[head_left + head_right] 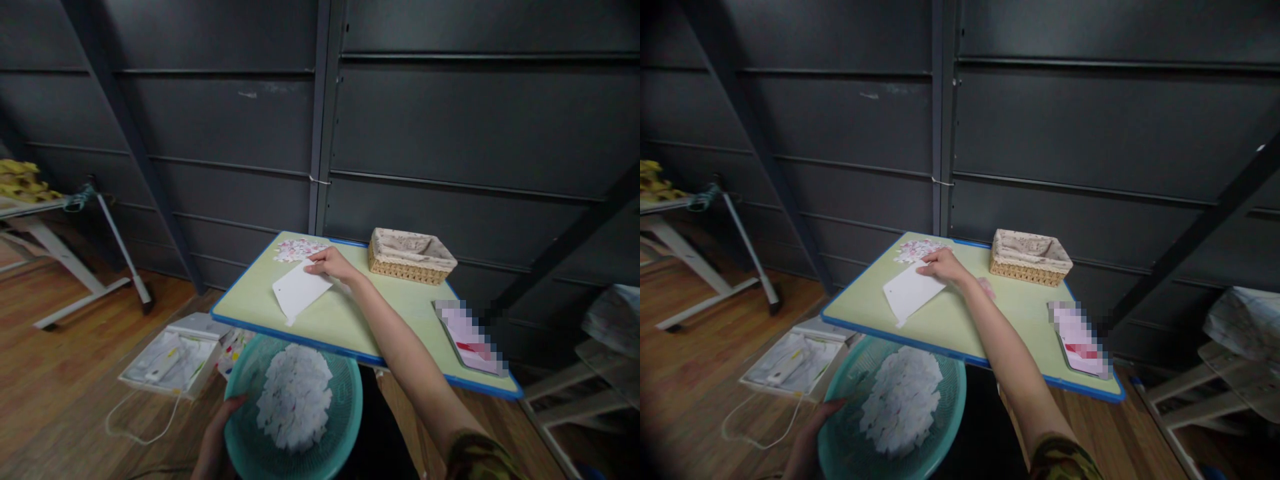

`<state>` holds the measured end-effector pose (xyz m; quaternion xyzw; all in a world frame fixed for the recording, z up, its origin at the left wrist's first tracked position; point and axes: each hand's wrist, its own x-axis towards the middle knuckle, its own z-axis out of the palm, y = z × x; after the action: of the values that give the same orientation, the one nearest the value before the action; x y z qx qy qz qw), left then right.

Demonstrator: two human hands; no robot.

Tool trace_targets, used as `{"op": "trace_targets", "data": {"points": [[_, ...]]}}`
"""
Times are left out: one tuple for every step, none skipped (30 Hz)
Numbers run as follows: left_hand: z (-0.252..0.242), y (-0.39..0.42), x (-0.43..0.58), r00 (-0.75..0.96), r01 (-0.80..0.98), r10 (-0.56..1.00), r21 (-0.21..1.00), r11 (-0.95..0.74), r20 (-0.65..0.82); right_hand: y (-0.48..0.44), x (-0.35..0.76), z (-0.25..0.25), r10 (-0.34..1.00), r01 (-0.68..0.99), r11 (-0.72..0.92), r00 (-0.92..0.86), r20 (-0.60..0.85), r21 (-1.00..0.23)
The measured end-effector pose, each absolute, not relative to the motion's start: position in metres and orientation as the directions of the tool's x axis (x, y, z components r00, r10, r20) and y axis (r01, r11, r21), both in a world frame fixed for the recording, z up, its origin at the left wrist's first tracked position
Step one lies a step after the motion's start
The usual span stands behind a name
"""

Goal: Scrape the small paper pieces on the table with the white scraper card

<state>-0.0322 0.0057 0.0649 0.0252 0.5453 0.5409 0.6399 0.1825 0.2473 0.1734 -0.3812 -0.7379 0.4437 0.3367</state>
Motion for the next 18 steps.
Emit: {"op": "trace_targets", "data": {"points": [[0.0669, 0.0058, -0.0316, -0.180, -0.653, 0.720, 0.629, 0.422, -0.670, 0.2441, 0.1791, 0.1738, 0.839, 0.246, 0.307, -0.526, 0.139, -0.919], [0.0689, 0.0059, -0.0309, -0.185, -0.643, 0.718, 0.635, 0.428, -0.671, 0.2412, 0.1764, 0.1746, 0.818, 0.227, 0.296, -0.562, 0.124, -0.928], [0.0707, 0.0059, -0.0303, -0.195, -0.637, 0.716, 0.642, 0.427, -0.670, 0.2388, 0.1746, 0.1758, 0.804, 0.208, 0.282, -0.584, 0.113, -0.937], [0.0723, 0.0059, -0.0298, -0.211, -0.637, 0.702, 0.641, 0.429, -0.680, 0.2370, 0.1739, 0.1772, 0.801, 0.192, 0.265, -0.589, 0.105, -0.945], [0.0736, 0.0058, -0.0293, -0.224, -0.638, 0.690, 0.639, 0.429, -0.688, 0.2361, 0.1743, 0.1788, 0.808, 0.180, 0.248, -0.581, 0.101, -0.952], [0.0747, 0.0057, -0.0290, -0.229, -0.641, 0.685, 0.637, 0.428, -0.691, 0.2360, 0.1756, 0.1804, 0.822, 0.169, 0.232, -0.561, 0.101, -0.958], [0.0754, 0.0055, -0.0289, -0.229, -0.645, 0.682, 0.633, 0.428, -0.694, 0.2366, 0.1776, 0.1817, 0.836, 0.159, 0.221, -0.539, 0.103, -0.962], [0.0759, 0.0054, -0.0288, -0.222, -0.649, 0.686, 0.630, 0.426, -0.693, 0.2375, 0.1797, 0.1825, 0.848, 0.153, 0.218, -0.519, 0.109, -0.964], [0.0760, 0.0054, -0.0289, -0.213, -0.653, 0.687, 0.625, 0.429, -0.694, 0.2386, 0.1816, 0.1829, 0.855, 0.152, 0.221, -0.506, 0.116, -0.963], [0.0758, 0.0053, -0.0291, -0.204, -0.655, 0.689, 0.620, 0.432, -0.696, 0.2396, 0.1829, 0.1826, 0.857, 0.157, 0.227, -0.502, 0.120, -0.961], [0.0752, 0.0054, -0.0294, -0.194, -0.657, 0.690, 0.615, 0.436, -0.697, 0.2402, 0.1833, 0.1818, 0.855, 0.166, 0.231, -0.504, 0.119, -0.959], [0.0744, 0.0054, -0.0298, -0.187, -0.656, 0.694, 0.615, 0.439, -0.695, 0.2402, 0.1828, 0.1807, 0.850, 0.178, 0.233, -0.515, 0.111, -0.956], [0.0733, 0.0054, -0.0303, -0.184, -0.651, 0.699, 0.619, 0.440, -0.691, 0.2397, 0.1815, 0.1794, 0.841, 0.191, 0.231, -0.532, 0.097, -0.954], [0.0720, 0.0053, -0.0308, -0.177, -0.647, 0.707, 0.622, 0.441, -0.685, 0.2388, 0.1797, 0.1781, 0.831, 0.202, 0.223, -0.551, 0.078, -0.954], [0.0705, 0.0052, -0.0315, -0.170, -0.648, 0.714, 0.623, 0.438, -0.679, 0.2376, 0.1776, 0.1772, 0.819, 0.207, 0.213, -0.572, 0.059, -0.955], [0.0691, 0.0050, -0.0321, -0.165, -0.651, 0.722, 0.624, 0.432, -0.672, 0.2364, 0.1759, 0.1769, 0.808, 0.206, 0.202, -0.587, 0.044, -0.958], [0.0678, 0.0048, -0.0328, -0.162, -0.655, 0.727, 0.624, 0.427, -0.668, 0.2356, 0.1749, 0.1771, 0.802, 0.197, 0.195, -0.597, 0.041, -0.961], [0.0667, 0.0045, -0.0334, -0.161, -0.657, 0.732, 0.625, 0.421, -0.662, 0.2354, 0.1749, 0.1780, 0.804, 0.181, 0.192, -0.593, 0.049, -0.964]]}}
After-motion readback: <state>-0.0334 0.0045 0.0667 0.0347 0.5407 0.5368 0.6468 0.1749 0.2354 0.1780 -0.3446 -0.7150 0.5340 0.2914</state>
